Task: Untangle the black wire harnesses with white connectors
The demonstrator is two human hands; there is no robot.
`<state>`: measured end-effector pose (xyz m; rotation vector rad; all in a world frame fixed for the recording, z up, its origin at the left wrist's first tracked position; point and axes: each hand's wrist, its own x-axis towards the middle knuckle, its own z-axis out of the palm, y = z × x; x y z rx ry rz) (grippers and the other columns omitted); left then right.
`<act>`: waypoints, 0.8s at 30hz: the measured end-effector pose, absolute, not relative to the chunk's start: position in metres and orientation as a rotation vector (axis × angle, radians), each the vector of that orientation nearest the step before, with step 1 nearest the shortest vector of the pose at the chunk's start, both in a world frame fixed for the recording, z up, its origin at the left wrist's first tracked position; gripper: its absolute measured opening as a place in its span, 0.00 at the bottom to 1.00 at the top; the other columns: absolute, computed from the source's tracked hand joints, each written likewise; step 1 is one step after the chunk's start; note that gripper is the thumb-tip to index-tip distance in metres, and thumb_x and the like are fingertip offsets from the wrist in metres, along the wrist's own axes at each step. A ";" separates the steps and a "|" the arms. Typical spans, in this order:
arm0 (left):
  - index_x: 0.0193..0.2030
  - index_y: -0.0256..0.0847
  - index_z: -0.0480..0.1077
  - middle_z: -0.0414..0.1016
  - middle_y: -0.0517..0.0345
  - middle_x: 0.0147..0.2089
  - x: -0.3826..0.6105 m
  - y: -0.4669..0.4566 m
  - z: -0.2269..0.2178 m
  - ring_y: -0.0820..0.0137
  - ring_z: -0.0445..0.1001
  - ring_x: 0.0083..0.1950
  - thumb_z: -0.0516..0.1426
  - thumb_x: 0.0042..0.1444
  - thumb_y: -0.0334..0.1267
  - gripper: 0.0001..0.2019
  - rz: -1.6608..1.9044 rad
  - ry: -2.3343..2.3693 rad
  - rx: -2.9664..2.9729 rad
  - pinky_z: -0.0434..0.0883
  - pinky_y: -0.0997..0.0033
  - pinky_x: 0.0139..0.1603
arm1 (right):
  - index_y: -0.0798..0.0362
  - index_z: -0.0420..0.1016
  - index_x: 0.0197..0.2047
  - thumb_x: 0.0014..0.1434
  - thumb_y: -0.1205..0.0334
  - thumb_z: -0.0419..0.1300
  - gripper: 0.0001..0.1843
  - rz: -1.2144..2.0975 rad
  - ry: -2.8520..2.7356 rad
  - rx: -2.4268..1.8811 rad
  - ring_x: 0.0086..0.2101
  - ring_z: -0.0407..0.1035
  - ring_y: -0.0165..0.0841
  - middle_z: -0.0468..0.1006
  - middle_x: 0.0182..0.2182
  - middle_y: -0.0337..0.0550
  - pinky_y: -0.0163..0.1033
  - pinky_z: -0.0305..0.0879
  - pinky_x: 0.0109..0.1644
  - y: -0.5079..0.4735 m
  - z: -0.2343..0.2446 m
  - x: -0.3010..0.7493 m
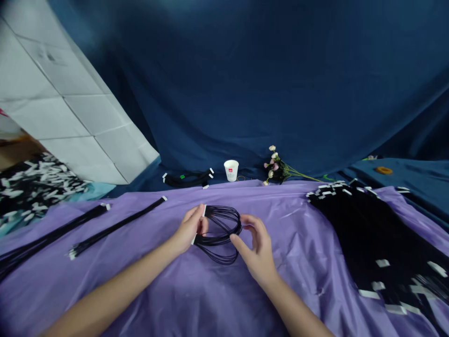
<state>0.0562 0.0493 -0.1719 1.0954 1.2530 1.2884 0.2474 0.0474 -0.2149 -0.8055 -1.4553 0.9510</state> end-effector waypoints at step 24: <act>0.36 0.38 0.70 0.68 0.61 0.19 -0.052 0.082 -0.013 0.76 0.65 0.18 0.54 0.60 0.46 0.13 1.699 1.231 1.482 0.62 0.80 0.19 | 0.53 0.54 0.21 0.66 0.45 0.47 0.27 0.723 -1.792 -0.892 0.20 0.49 0.26 0.56 0.16 0.35 0.35 0.41 0.25 0.101 -0.057 0.160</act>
